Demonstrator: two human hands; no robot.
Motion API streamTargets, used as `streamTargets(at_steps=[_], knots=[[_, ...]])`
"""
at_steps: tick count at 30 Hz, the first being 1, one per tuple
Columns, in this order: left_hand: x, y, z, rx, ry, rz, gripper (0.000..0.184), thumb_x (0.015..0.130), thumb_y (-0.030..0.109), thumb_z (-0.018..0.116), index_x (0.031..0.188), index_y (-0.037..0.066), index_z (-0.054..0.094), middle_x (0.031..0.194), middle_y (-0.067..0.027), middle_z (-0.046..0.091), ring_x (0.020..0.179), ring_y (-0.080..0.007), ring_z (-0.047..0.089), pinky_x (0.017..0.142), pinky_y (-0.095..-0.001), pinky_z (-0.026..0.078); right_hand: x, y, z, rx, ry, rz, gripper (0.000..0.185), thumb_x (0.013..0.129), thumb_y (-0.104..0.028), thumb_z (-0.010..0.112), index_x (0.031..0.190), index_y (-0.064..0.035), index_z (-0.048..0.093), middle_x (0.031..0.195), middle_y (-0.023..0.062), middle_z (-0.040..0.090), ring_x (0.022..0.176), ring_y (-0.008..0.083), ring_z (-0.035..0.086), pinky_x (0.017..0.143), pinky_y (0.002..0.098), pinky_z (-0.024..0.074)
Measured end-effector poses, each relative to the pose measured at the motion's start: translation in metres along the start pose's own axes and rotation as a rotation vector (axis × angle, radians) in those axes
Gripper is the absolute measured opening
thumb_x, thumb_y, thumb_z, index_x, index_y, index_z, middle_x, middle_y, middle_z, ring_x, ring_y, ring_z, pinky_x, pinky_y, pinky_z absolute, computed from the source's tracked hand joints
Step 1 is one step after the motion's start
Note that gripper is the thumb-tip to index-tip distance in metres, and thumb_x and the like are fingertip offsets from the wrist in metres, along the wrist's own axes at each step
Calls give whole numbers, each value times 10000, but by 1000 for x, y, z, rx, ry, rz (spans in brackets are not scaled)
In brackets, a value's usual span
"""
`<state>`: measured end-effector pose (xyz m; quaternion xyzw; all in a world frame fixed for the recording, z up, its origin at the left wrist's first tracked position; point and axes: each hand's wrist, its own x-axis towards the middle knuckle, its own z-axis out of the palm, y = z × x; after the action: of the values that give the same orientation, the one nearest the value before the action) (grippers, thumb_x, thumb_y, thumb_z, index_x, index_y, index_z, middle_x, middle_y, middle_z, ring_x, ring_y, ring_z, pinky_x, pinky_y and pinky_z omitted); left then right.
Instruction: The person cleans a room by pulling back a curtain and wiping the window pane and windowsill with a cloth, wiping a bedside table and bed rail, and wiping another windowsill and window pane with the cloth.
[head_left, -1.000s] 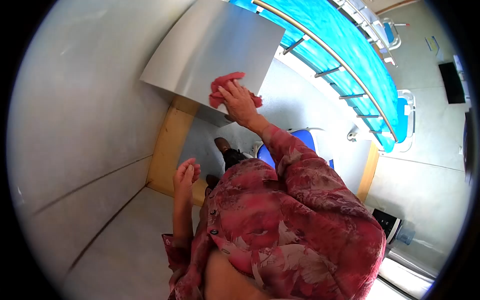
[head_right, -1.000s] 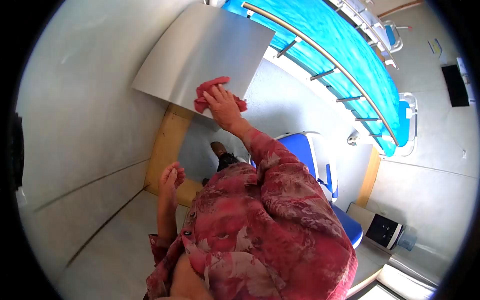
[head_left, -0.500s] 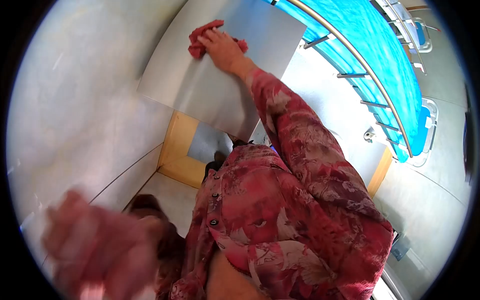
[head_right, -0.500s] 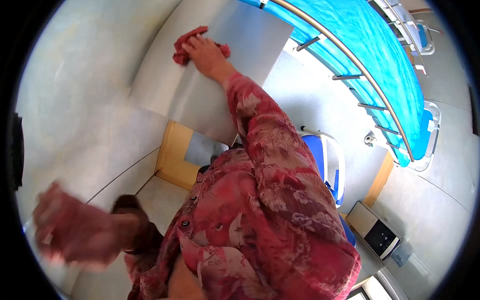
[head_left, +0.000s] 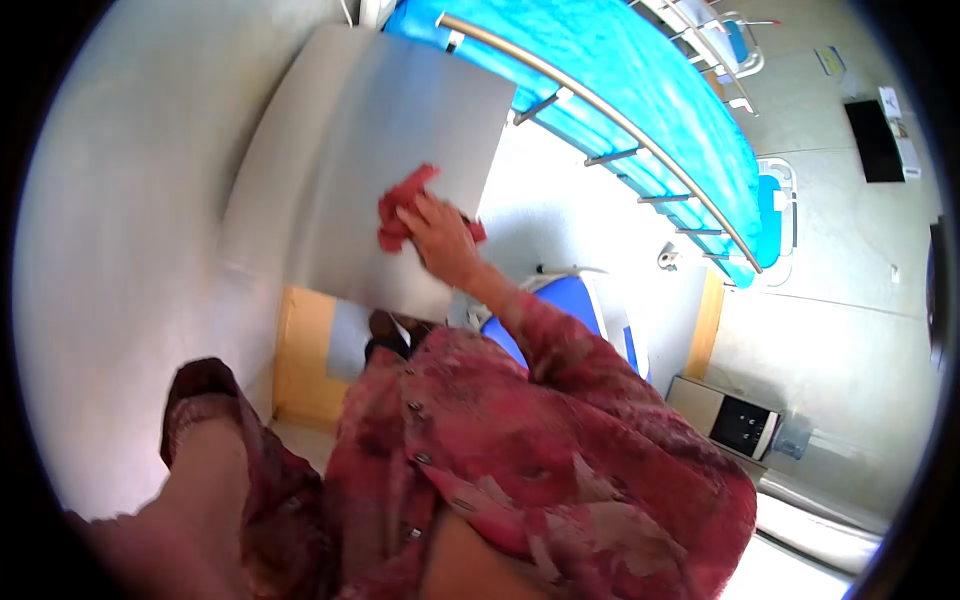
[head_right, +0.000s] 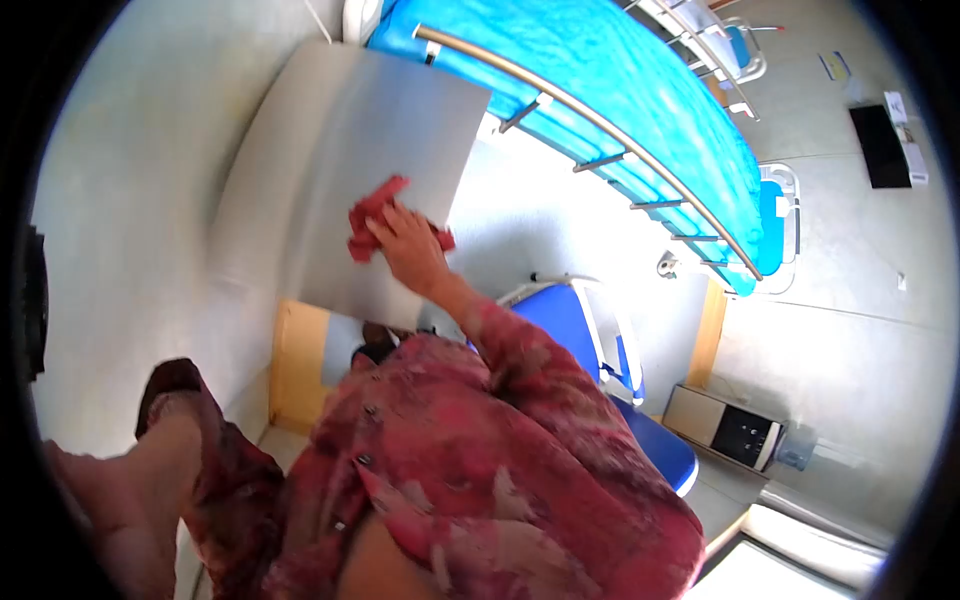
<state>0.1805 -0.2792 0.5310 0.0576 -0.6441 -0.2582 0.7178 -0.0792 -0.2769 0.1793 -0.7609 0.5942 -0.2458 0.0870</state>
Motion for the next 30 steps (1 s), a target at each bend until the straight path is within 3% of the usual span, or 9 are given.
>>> streamTargets(at_steps=[3,7,9,15,25,27,29,30], knots=[[2,-8,-12,-17,-10,46,350,953,284,446,1066,-29,552,928,-202,594,777,-254,576,760,-415,489,-2,-11,-9,-26,-105,73,492,791,-56,598,1278,-98,536,1314,202,461,1272,412,397,1015,534,343],[12,-26,-27,-3,-19,54,348,952,276,448,1073,-34,549,941,-203,595,779,-255,581,761,-412,491,-9,7,13,47,87,-73,464,769,-33,623,1226,-95,576,1294,193,478,1220,411,447,989,517,378],[21,-34,-32,22,-64,45,347,952,272,450,1077,-36,548,947,-203,595,780,-255,583,762,-411,492,3,-11,-8,-25,18,-16,450,760,-31,626,1204,-98,591,1275,189,498,1194,409,476,965,512,407],[11,-62,-24,140,-50,134,344,951,259,453,1087,-44,543,965,-205,596,783,-255,589,763,-407,496,25,15,11,38,-54,-174,415,771,-62,641,1175,-156,624,1268,169,516,1248,392,462,976,530,412],[20,-134,86,294,-56,129,340,950,237,459,1105,-56,536,996,-208,597,788,-256,600,765,-401,503,122,74,7,266,-96,-385,451,764,18,556,1195,-105,599,1231,124,525,1088,337,518,928,417,446],[28,-155,105,288,-63,134,340,950,233,460,1109,-58,535,1002,-208,597,789,-256,602,766,-400,504,154,100,-24,264,-35,-311,432,762,0,568,1181,-100,605,1203,124,534,1035,337,525,900,418,453],[33,-172,126,278,-53,128,340,950,229,461,1112,-60,533,1008,-209,597,790,-257,605,766,-399,506,180,145,-54,157,262,-97,402,777,-24,579,1172,-89,610,1175,134,545,1001,347,531,880,421,455],[35,-181,137,273,-55,127,339,950,227,462,1114,-61,533,1011,-209,597,791,-257,606,767,-398,506,195,169,-72,101,308,-46,393,785,-39,588,1174,-86,606,1166,140,546,1003,357,528,876,424,453]])
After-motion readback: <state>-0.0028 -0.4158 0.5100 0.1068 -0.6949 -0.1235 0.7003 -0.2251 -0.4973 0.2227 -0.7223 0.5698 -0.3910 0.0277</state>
